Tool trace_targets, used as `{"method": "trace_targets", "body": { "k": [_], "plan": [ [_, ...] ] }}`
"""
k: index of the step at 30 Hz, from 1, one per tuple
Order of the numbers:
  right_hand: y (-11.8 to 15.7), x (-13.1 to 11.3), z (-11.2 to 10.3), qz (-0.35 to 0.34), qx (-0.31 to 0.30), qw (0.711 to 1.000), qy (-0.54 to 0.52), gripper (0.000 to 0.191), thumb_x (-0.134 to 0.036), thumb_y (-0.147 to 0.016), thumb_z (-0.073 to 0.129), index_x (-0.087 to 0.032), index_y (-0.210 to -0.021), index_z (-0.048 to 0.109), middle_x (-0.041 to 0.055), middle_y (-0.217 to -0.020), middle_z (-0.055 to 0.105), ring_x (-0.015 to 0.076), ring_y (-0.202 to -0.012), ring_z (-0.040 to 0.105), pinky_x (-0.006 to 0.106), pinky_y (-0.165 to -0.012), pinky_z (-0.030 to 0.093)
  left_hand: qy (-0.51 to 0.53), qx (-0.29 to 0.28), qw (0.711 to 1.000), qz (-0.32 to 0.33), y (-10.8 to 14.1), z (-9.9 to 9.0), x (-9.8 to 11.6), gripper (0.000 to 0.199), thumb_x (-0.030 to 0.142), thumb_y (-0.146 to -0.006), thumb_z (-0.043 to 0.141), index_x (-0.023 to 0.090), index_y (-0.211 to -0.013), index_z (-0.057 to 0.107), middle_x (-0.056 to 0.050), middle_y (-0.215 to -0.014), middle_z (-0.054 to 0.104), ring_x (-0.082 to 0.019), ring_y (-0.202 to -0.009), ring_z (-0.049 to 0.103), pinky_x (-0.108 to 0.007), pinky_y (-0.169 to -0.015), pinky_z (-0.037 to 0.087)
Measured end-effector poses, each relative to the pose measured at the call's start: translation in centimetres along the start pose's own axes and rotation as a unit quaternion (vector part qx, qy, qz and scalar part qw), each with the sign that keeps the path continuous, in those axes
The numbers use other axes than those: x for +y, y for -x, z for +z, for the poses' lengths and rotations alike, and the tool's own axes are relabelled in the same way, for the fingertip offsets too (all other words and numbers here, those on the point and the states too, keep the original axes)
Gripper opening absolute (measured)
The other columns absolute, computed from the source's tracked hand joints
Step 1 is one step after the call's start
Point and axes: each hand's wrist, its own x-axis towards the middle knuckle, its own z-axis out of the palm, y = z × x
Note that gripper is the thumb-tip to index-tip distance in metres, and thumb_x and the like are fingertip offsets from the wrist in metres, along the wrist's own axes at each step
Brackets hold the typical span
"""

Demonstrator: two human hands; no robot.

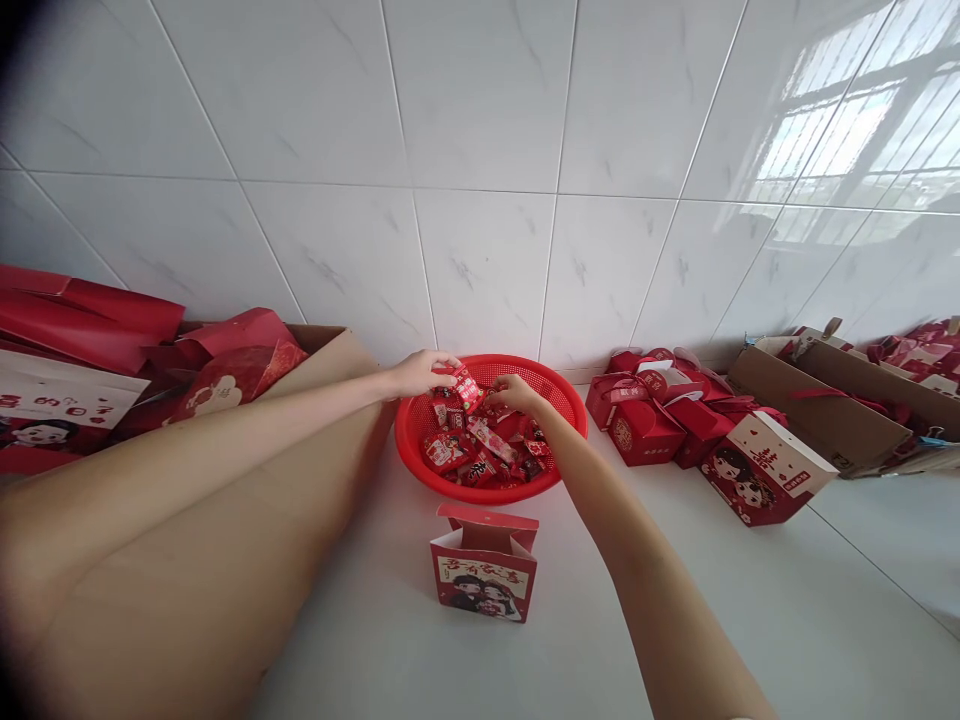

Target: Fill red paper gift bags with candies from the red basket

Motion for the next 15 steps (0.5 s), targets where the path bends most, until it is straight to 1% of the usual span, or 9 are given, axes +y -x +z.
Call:
{"method": "trace_targets", "body": {
  "k": [3,5,7,10,12,13,15],
  "plan": [
    [-0.08,-0.19,-0.04,-0.011,0.042,0.999,-0.024,0.016,-0.021,-0.074,0.074,-0.016,-0.074,0.059,-0.0009,-0.065,0.064,0.013,-0.061,0.063,0.022,-0.055,0.052,-0.01,0.002,1.0,0.004,-0.06,0.03,-0.06,0.028,0.022,-0.071,0.064,0.02,-0.098,0.071,-0.004,-0.118,0.072,-0.022,-0.117,0.063,-0.028,-0.099,0.049],
    [-0.04,-0.31,-0.06,-0.013,0.071,0.997,-0.028,0.014,-0.023,-0.078,0.072,-0.016,-0.08,0.06,-0.0006,-0.066,0.063,0.0125,-0.061,0.062,0.021,-0.054,0.051,-0.017,0.005,1.0,0.003,-0.11,0.07,-0.14,0.028,0.021,-0.071,0.064,0.02,-0.099,0.071,-0.004,-0.119,0.072,-0.022,-0.117,0.063,-0.028,-0.098,0.05],
    [0.04,-0.44,-0.05,-0.013,0.086,0.996,-0.023,0.014,-0.027,-0.083,0.068,-0.015,-0.086,0.062,0.0007,-0.069,0.065,0.0129,-0.063,0.062,0.022,-0.055,0.051,-0.023,0.008,1.0,0.002,-0.13,0.1,-0.21,0.03,0.022,-0.071,0.064,0.02,-0.1,0.071,-0.004,-0.118,0.072,-0.022,-0.115,0.064,-0.027,-0.096,0.051],
    [0.1,-0.54,-0.05,-0.006,0.07,0.998,0.01,0.019,-0.031,-0.091,0.06,-0.014,-0.088,0.067,0.0035,-0.078,0.069,0.0149,-0.07,0.066,0.024,-0.062,0.054,-0.028,0.009,1.0,0.0,-0.06,0.14,-0.22,0.03,0.022,-0.072,0.065,0.021,-0.101,0.071,-0.003,-0.118,0.073,-0.022,-0.114,0.065,-0.026,-0.092,0.053],
    [0.0,-0.46,-0.11,0.008,0.061,0.997,0.055,0.02,-0.029,-0.093,0.057,-0.014,-0.088,0.068,0.005,-0.085,0.071,0.0174,-0.079,0.067,0.027,-0.07,0.055,-0.031,0.008,0.999,-0.002,0.03,0.13,-0.15,0.03,0.022,-0.072,0.064,0.02,-0.101,0.071,-0.003,-0.118,0.072,-0.022,-0.114,0.065,-0.026,-0.091,0.053],
    [-0.08,-0.36,-0.18,0.019,0.064,0.994,0.081,0.018,-0.027,-0.093,0.058,-0.013,-0.09,0.069,0.0058,-0.091,0.071,0.0189,-0.085,0.067,0.028,-0.075,0.055,-0.032,0.006,0.999,-0.003,0.08,0.12,-0.1,0.029,0.022,-0.073,0.064,0.02,-0.101,0.071,-0.004,-0.117,0.072,-0.022,-0.113,0.065,-0.026,-0.09,0.053],
    [-0.25,-0.05,-0.41,0.048,0.079,0.986,0.138,0.018,-0.027,-0.094,0.061,-0.014,-0.104,0.068,0.0076,-0.107,0.069,0.0212,-0.096,0.066,0.034,-0.083,0.055,-0.034,0.001,0.999,-0.006,0.17,0.11,0.01,0.029,0.022,-0.074,0.063,0.019,-0.101,0.071,-0.004,-0.114,0.073,-0.021,-0.11,0.066,-0.026,-0.089,0.054]
  ]
}}
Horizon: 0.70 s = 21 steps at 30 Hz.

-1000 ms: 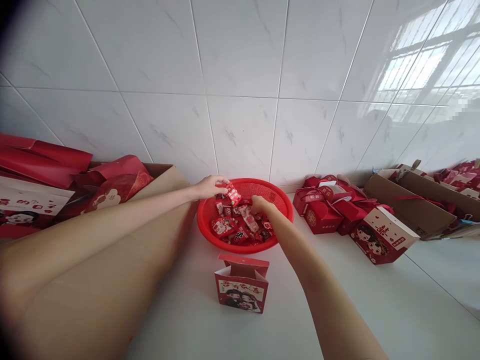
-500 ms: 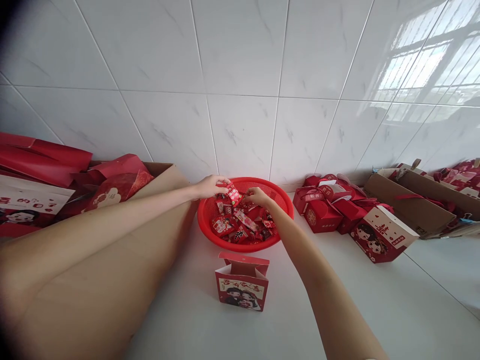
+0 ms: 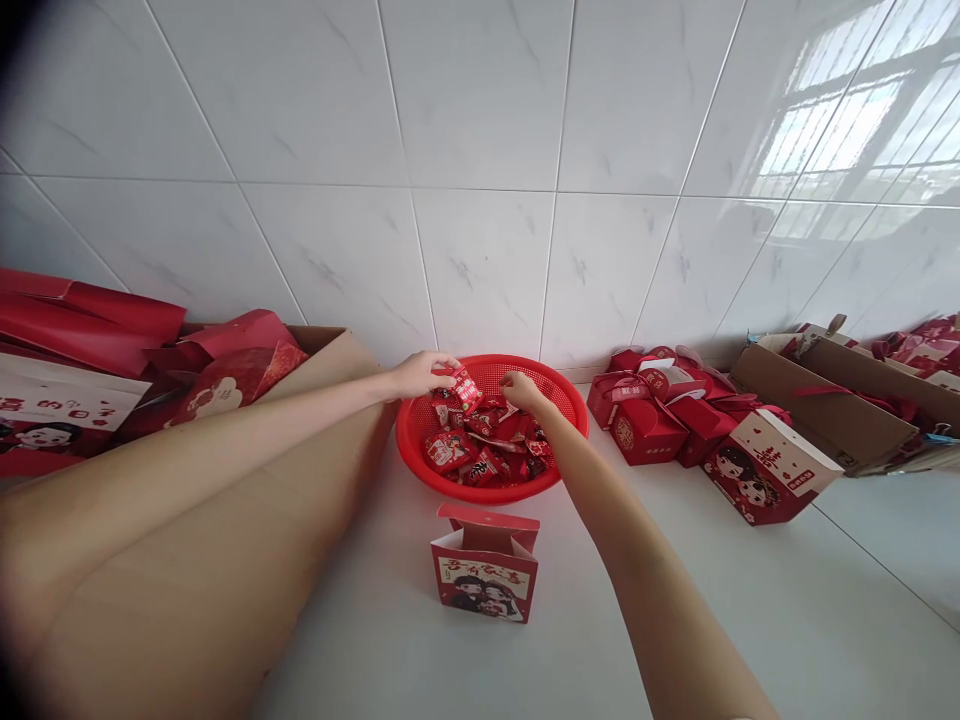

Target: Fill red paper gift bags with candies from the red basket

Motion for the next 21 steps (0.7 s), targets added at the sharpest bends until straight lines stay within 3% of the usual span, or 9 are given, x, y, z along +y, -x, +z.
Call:
{"method": "trace_targets", "body": {
  "k": [3,8,13,16,21],
  "plan": [
    [-0.2,0.6,-0.3,0.049,-0.004,0.996,0.079,0.032,-0.034,-0.096,0.06,-0.017,-0.123,0.06,0.0095,-0.125,0.061,0.0224,-0.105,0.063,0.042,-0.089,0.055,-0.002,-0.005,1.0,-0.004,0.1,0.0,0.1,0.029,0.021,-0.074,0.063,0.018,-0.102,0.071,-0.004,-0.111,0.074,-0.021,-0.105,0.068,-0.026,-0.087,0.054],
    [0.1,1.1,-0.5,0.098,-0.084,0.976,0.177,0.032,-0.035,-0.096,0.059,-0.018,-0.124,0.06,0.0093,-0.126,0.061,0.0227,-0.106,0.063,0.042,-0.089,0.055,-0.005,-0.007,1.0,-0.006,0.1,0.1,0.1,0.031,0.021,-0.073,0.064,0.018,-0.103,0.07,-0.006,-0.119,0.072,-0.022,-0.11,0.067,-0.025,-0.087,0.055],
    [0.4,0.6,-0.3,0.094,-0.142,0.958,0.231,0.033,-0.035,-0.096,0.06,-0.017,-0.124,0.06,0.0092,-0.125,0.061,0.0227,-0.105,0.063,0.043,-0.089,0.055,-0.015,-0.012,1.0,-0.006,0.1,0.1,0.1,0.033,0.02,-0.072,0.064,0.019,-0.104,0.071,-0.005,-0.115,0.073,-0.022,-0.108,0.067,-0.025,-0.083,0.056],
    [0.5,0.1,-0.1,0.091,-0.145,0.952,0.253,0.034,-0.035,-0.096,0.06,-0.017,-0.125,0.059,0.0096,-0.125,0.061,0.0229,-0.106,0.063,0.043,-0.088,0.055,-0.023,-0.011,1.0,-0.005,0.1,0.1,0.1,0.032,0.021,-0.072,0.064,0.019,-0.104,0.071,-0.004,-0.11,0.075,-0.022,-0.102,0.069,-0.025,-0.081,0.056],
    [0.9,-0.4,0.1,0.078,-0.136,0.949,0.273,0.034,-0.034,-0.096,0.061,-0.017,-0.124,0.059,0.0093,-0.124,0.061,0.0228,-0.105,0.063,0.043,-0.088,0.055,-0.034,-0.006,0.999,0.003,0.1,0.0,0.2,0.029,0.021,-0.073,0.062,0.02,-0.1,0.071,-0.003,-0.116,0.073,-0.021,-0.109,0.066,-0.024,-0.089,0.053]
  ]
}}
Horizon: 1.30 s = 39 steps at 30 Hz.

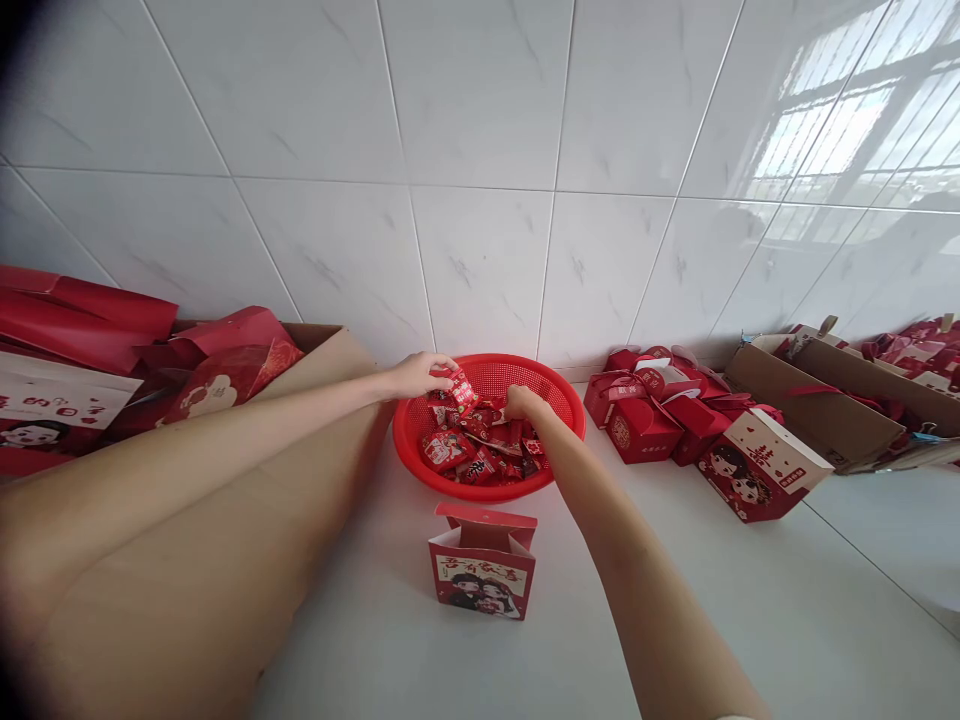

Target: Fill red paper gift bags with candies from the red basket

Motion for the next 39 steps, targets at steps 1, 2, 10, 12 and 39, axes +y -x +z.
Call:
{"method": "trace_targets", "body": {
  "k": [1,2,10,12,39],
  "plan": [
    [0.1,-0.1,0.0,-0.001,0.009,1.0,0.001,0.034,-0.034,-0.096,0.061,-0.017,-0.125,0.059,0.0096,-0.125,0.061,0.0228,-0.106,0.063,0.043,-0.088,0.055,-0.002,0.0,1.0,0.0,0.0,0.0,0.0,0.029,0.021,-0.073,0.062,0.019,-0.101,0.071,-0.003,-0.116,0.073,-0.021,-0.109,0.066,-0.024,-0.089,0.053],
    [0.3,-0.1,0.1,-0.002,0.018,1.0,0.002,0.035,-0.034,-0.096,0.061,-0.017,-0.126,0.058,0.0099,-0.126,0.06,0.023,-0.107,0.063,0.044,-0.089,0.055,-0.003,0.0,1.0,0.001,0.0,0.0,0.0,0.03,0.022,-0.073,0.062,0.019,-0.101,0.071,-0.003,-0.115,0.073,-0.021,-0.108,0.067,-0.024,-0.089,0.053],
    [0.5,-0.4,-0.1,-0.065,0.015,0.998,-0.003,0.031,-0.031,-0.088,0.069,-0.018,-0.116,0.065,0.0088,-0.114,0.067,0.0212,-0.096,0.066,0.033,-0.078,0.055,-0.015,-0.009,1.0,0.005,0.0,0.0,-0.1,0.034,0.025,-0.072,0.061,0.018,-0.105,0.071,-0.004,-0.102,0.075,-0.02,-0.09,0.069,-0.026,-0.079,0.055],
    [0.6,-0.5,-0.6,-0.074,0.029,0.997,-0.002,0.033,-0.027,-0.081,0.075,-0.018,-0.112,0.067,0.0093,-0.113,0.069,0.0232,-0.098,0.066,0.027,-0.073,0.052,-0.017,-0.008,1.0,0.012,0.0,0.0,-0.1,0.032,0.024,-0.072,0.061,0.019,-0.102,0.071,-0.003,-0.104,0.075,-0.02,-0.096,0.068,-0.025,-0.085,0.053],
    [2.2,1.9,-1.1,-0.111,0.083,0.99,-0.008,0.028,-0.007,-0.077,0.064,-0.02,-0.1,0.073,0.0072,-0.105,0.072,0.0206,-0.091,0.065,0.022,-0.067,0.044,-0.052,-0.027,0.998,0.029,0.4,-0.1,0.1,0.031,0.024,-0.07,0.061,0.021,-0.099,0.072,0.0,-0.097,0.075,-0.019,-0.091,0.068,-0.023,-0.08,0.052]
  ]
}}
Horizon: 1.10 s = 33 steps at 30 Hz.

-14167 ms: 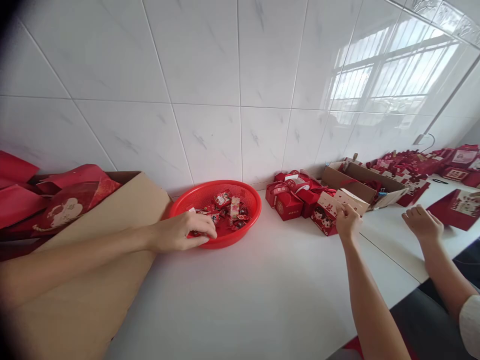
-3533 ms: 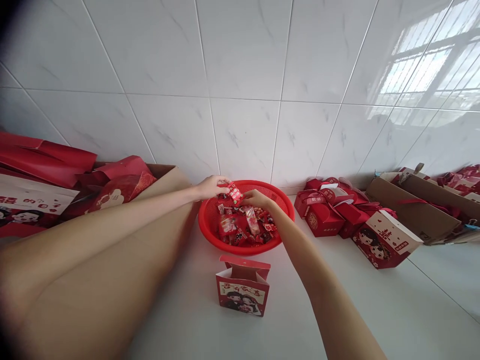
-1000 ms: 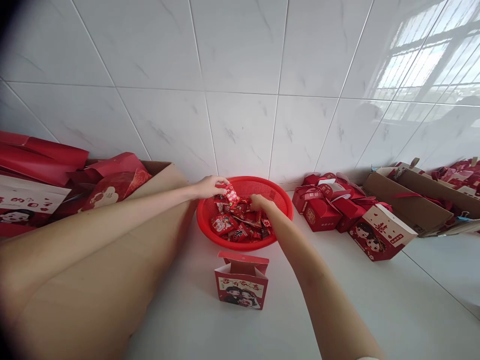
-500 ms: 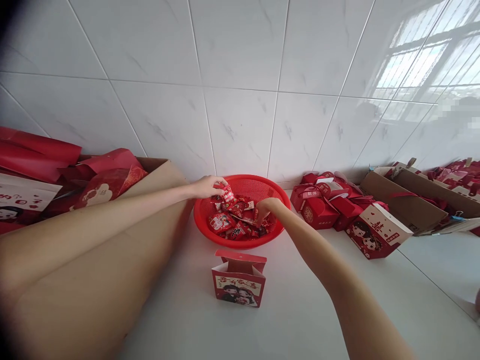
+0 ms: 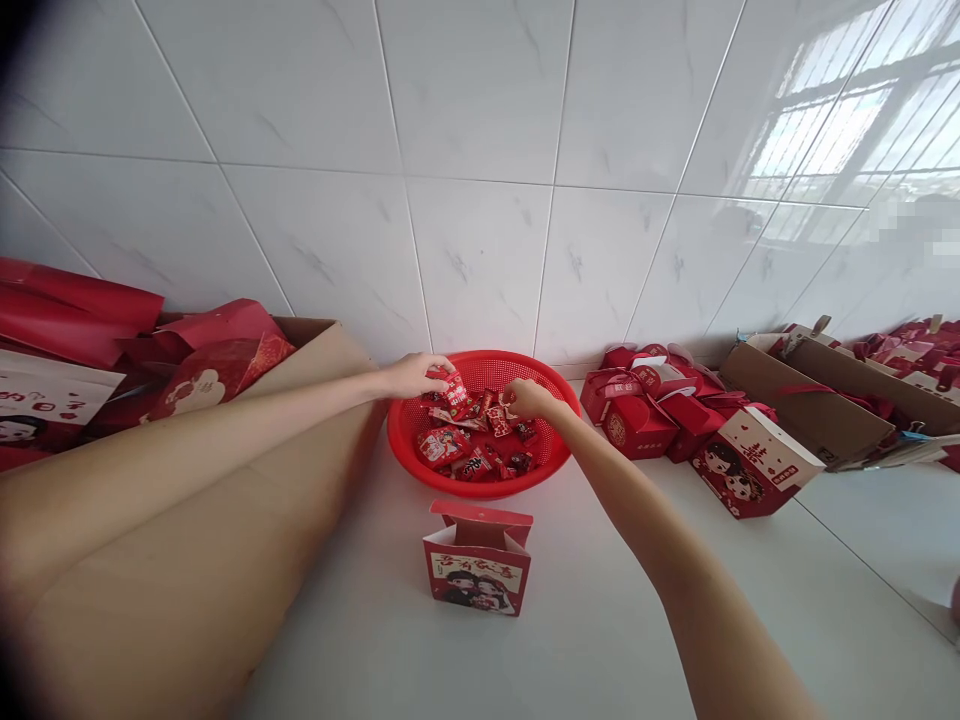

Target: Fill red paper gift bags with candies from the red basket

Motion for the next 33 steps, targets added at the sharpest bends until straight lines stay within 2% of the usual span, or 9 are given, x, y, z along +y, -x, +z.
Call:
{"method": "trace_targets", "body": {
  "k": [4,8,10,15,18,21,25,28,33],
  "plan": [
    [-0.2,0.7,0.4,0.044,-0.014,0.998,0.036,0.02,-0.017,-0.073,0.074,-0.017,-0.093,0.073,0.0102,-0.098,0.072,0.0251,-0.089,0.066,0.026,-0.065,0.044,-0.001,-0.004,1.0,0.003,-0.1,0.1,-0.2,0.03,0.024,-0.07,0.06,0.02,-0.097,0.071,-0.001,-0.097,0.075,-0.019,-0.09,0.068,-0.023,-0.079,0.052],
    [-0.3,1.1,0.7,0.062,-0.01,0.996,0.057,0.03,-0.026,-0.076,0.075,-0.015,-0.104,0.071,0.0131,-0.104,0.071,0.0274,-0.095,0.066,0.027,-0.068,0.045,-0.001,-0.009,1.0,0.008,-0.1,0.1,-0.3,0.031,0.025,-0.07,0.06,0.02,-0.098,0.071,-0.002,-0.099,0.075,-0.019,-0.089,0.068,-0.023,-0.078,0.052],
    [-0.3,1.2,0.7,0.058,-0.009,0.996,0.059,0.033,-0.025,-0.077,0.074,-0.015,-0.108,0.069,0.0124,-0.107,0.071,0.0265,-0.097,0.066,0.026,-0.067,0.045,-0.002,-0.01,1.0,0.009,-0.1,0.1,-0.3,0.031,0.026,-0.069,0.061,0.02,-0.098,0.071,-0.002,-0.099,0.076,-0.019,-0.09,0.068,-0.022,-0.077,0.052],
    [-0.2,0.6,1.0,0.025,-0.016,0.998,0.059,0.02,-0.019,-0.084,0.065,-0.019,-0.103,0.068,0.0084,-0.11,0.07,0.0211,-0.095,0.066,0.023,-0.066,0.043,-0.002,-0.013,1.0,0.008,-0.1,0.2,-0.3,0.03,0.026,-0.07,0.06,0.021,-0.097,0.072,-0.001,-0.099,0.075,-0.019,-0.09,0.067,-0.023,-0.077,0.051],
    [0.0,-0.2,1.5,0.008,-0.03,0.997,0.065,0.015,-0.027,-0.087,0.063,-0.019,-0.099,0.067,0.0089,-0.106,0.071,0.0219,-0.09,0.067,0.025,-0.064,0.043,-0.002,-0.018,1.0,0.006,-0.1,0.2,-0.2,0.029,0.026,-0.07,0.059,0.021,-0.096,0.072,0.0,-0.097,0.075,-0.019,-0.09,0.067,-0.023,-0.077,0.051],
    [0.2,-0.9,2.0,0.0,-0.043,0.996,0.076,0.018,-0.035,-0.084,0.069,-0.019,-0.092,0.066,0.0112,-0.099,0.071,0.0258,-0.089,0.067,0.027,-0.063,0.043,-0.004,-0.024,1.0,0.004,0.0,0.2,-0.1,0.03,0.026,-0.069,0.059,0.021,-0.097,0.072,0.0,-0.096,0.075,-0.02,-0.089,0.068,-0.023,-0.075,0.051],
    [0.3,-1.2,2.6,-0.02,-0.039,0.997,0.067,0.014,-0.023,-0.08,0.072,-0.019,-0.09,0.063,0.0114,-0.101,0.069,0.0266,-0.093,0.066,0.027,-0.066,0.043,-0.006,-0.03,1.0,0.008,0.1,0.1,0.0,0.032,0.027,-0.07,0.06,0.021,-0.099,0.072,-0.001,-0.1,0.075,-0.02,-0.093,0.067,-0.023,-0.076,0.051],
    [0.3,-1.1,2.8,-0.039,-0.026,0.998,0.035,0.018,-0.014,-0.076,0.071,-0.019,-0.09,0.061,0.01,-0.101,0.068,0.0246,-0.091,0.064,0.025,-0.065,0.041,-0.005,-0.035,0.999,0.011,0.1,0.2,0.0,0.032,0.027,-0.071,0.06,0.02,-0.099,0.072,-0.001,-0.101,0.075,-0.02,-0.092,0.068,-0.023,-0.076,0.051],
    [0.1,-0.8,2.4,-0.064,0.01,0.995,-0.07,0.021,-0.006,-0.068,0.069,-0.019,-0.078,0.056,0.0039,-0.082,0.066,0.0191,-0.077,0.061,0.024,-0.06,0.039,-0.006,-0.039,0.999,0.016,0.0,0.3,-0.2,0.033,0.027,-0.071,0.061,0.02,-0.102,0.071,-0.002,-0.103,0.075,-0.022,-0.095,0.067,-0.025,-0.08,0.052]
  ]
}}
